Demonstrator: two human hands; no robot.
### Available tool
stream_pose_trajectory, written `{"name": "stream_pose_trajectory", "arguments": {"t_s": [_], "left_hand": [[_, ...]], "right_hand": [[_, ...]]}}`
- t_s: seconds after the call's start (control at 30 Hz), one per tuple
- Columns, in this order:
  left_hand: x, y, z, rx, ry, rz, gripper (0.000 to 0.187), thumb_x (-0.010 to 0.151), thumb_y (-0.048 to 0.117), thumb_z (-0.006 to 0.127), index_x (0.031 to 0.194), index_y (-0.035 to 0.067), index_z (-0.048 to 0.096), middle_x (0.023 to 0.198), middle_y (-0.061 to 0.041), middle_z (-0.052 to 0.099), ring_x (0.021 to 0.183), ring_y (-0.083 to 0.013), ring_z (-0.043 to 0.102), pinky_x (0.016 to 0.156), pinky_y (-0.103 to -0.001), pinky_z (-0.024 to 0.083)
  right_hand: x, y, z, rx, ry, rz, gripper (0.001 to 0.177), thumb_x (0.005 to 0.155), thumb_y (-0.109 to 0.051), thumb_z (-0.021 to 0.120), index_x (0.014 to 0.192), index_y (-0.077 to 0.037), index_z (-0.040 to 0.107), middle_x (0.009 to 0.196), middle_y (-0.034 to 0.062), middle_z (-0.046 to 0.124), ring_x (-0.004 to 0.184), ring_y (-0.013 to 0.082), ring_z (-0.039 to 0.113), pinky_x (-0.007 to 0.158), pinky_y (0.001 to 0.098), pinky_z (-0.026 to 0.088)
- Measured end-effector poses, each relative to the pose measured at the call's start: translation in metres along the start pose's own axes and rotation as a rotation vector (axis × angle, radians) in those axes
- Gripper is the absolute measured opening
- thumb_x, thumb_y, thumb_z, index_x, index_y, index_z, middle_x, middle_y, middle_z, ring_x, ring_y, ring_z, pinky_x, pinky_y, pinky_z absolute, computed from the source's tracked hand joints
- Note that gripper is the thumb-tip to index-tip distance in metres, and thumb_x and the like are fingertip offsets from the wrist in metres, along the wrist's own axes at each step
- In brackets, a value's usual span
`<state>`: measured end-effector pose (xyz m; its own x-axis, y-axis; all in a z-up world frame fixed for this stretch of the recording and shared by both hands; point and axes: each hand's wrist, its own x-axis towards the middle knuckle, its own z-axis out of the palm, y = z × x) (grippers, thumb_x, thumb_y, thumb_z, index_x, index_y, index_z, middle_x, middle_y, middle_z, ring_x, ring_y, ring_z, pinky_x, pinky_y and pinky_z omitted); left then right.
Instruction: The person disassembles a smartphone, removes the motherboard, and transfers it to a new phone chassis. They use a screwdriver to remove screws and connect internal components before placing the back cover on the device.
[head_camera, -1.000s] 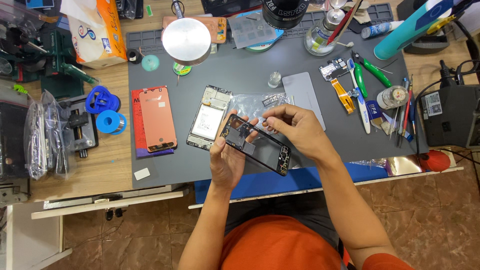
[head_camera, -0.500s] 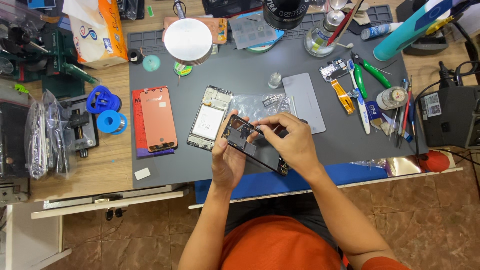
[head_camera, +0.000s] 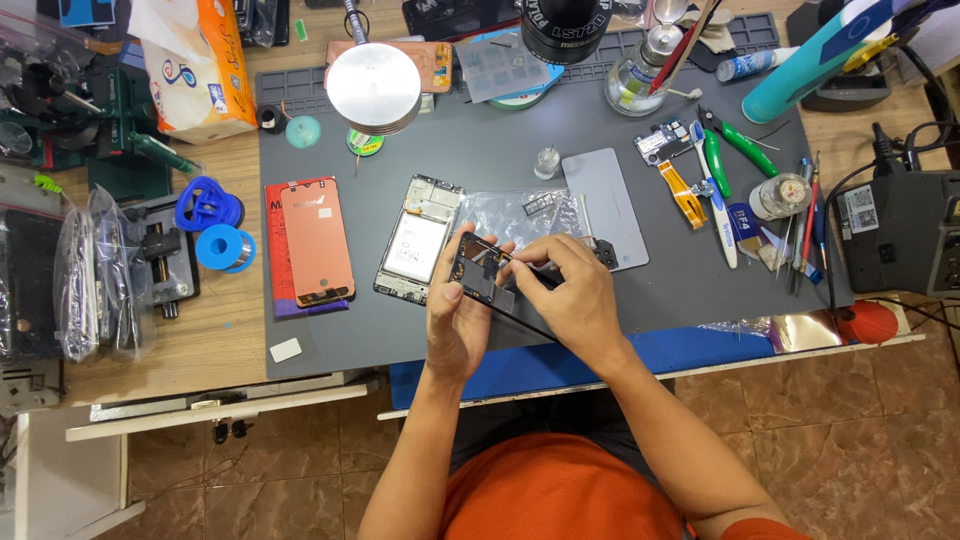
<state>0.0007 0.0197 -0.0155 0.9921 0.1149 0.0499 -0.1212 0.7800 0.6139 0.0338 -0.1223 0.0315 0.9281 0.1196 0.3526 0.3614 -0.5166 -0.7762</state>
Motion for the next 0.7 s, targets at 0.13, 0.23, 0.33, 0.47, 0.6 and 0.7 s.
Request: {"name": "stream_pose_trajectory", "arguments": {"t_s": [0.13,0.23,0.33,0.47,0.6,0.7], "left_hand": [[0.000,-0.002,-0.003,0.012,-0.013,0.002,0.094,0.088,0.043,0.069,0.160,-0.004,0.032,0.148,-0.028,0.050,0.140,-0.0423,0.052,0.118,-0.045,0.050],[0.000,-0.003,-0.003,0.015,-0.030,0.008,0.092,0.089,0.041,0.069,0.159,-0.004,0.032,0.148,-0.027,0.049,0.141,-0.0416,0.051,0.120,-0.046,0.048],[-0.002,-0.002,-0.002,0.016,-0.034,0.006,0.092,0.089,0.041,0.068,0.159,-0.004,0.032,0.148,-0.027,0.049,0.141,-0.0408,0.052,0.120,-0.045,0.047],[-0.003,-0.002,-0.004,0.008,-0.044,0.004,0.091,0.089,0.040,0.068,0.159,-0.004,0.032,0.148,-0.025,0.051,0.141,-0.0388,0.053,0.119,-0.044,0.048],[-0.002,-0.001,-0.006,0.010,-0.022,-0.006,0.092,0.089,0.043,0.069,0.159,-0.004,0.032,0.146,-0.024,0.052,0.140,-0.0355,0.054,0.119,-0.042,0.048],[0.000,0.000,-0.005,0.001,-0.012,-0.010,0.092,0.089,0.045,0.068,0.159,-0.004,0.031,0.146,-0.024,0.053,0.139,-0.0349,0.054,0.119,-0.042,0.047]], "right_hand": [[0.000,0.004,0.001,-0.020,-0.002,-0.015,0.005,0.089,-0.013,0.082,0.090,-0.016,0.077,0.086,-0.0004,0.076,0.080,0.0173,0.072,0.072,0.0295,0.059],[0.006,0.001,-0.003,-0.044,-0.079,0.074,0.007,0.088,-0.018,0.083,0.089,-0.017,0.076,0.082,0.0005,0.074,0.080,0.0184,0.072,0.073,0.0301,0.059],[0.010,-0.002,-0.009,0.026,-0.176,0.206,0.008,0.089,-0.018,0.081,0.091,-0.013,0.077,0.078,0.0065,0.074,0.076,0.0230,0.072,0.070,0.0351,0.059],[0.015,-0.006,-0.013,0.053,-0.275,0.331,0.017,0.086,-0.023,0.081,0.096,-0.010,0.075,0.080,0.0095,0.076,0.077,0.0235,0.072,0.072,0.0382,0.059],[0.021,0.004,-0.013,0.061,-0.380,0.378,0.023,0.083,-0.020,0.080,0.104,-0.010,0.076,0.086,0.0101,0.078,0.079,0.0204,0.073,0.074,0.0338,0.061],[0.028,-0.011,-0.016,0.073,-0.405,0.403,0.023,0.084,-0.016,0.077,0.105,-0.007,0.077,0.087,0.0117,0.079,0.079,0.0214,0.074,0.075,0.0353,0.061]]}}
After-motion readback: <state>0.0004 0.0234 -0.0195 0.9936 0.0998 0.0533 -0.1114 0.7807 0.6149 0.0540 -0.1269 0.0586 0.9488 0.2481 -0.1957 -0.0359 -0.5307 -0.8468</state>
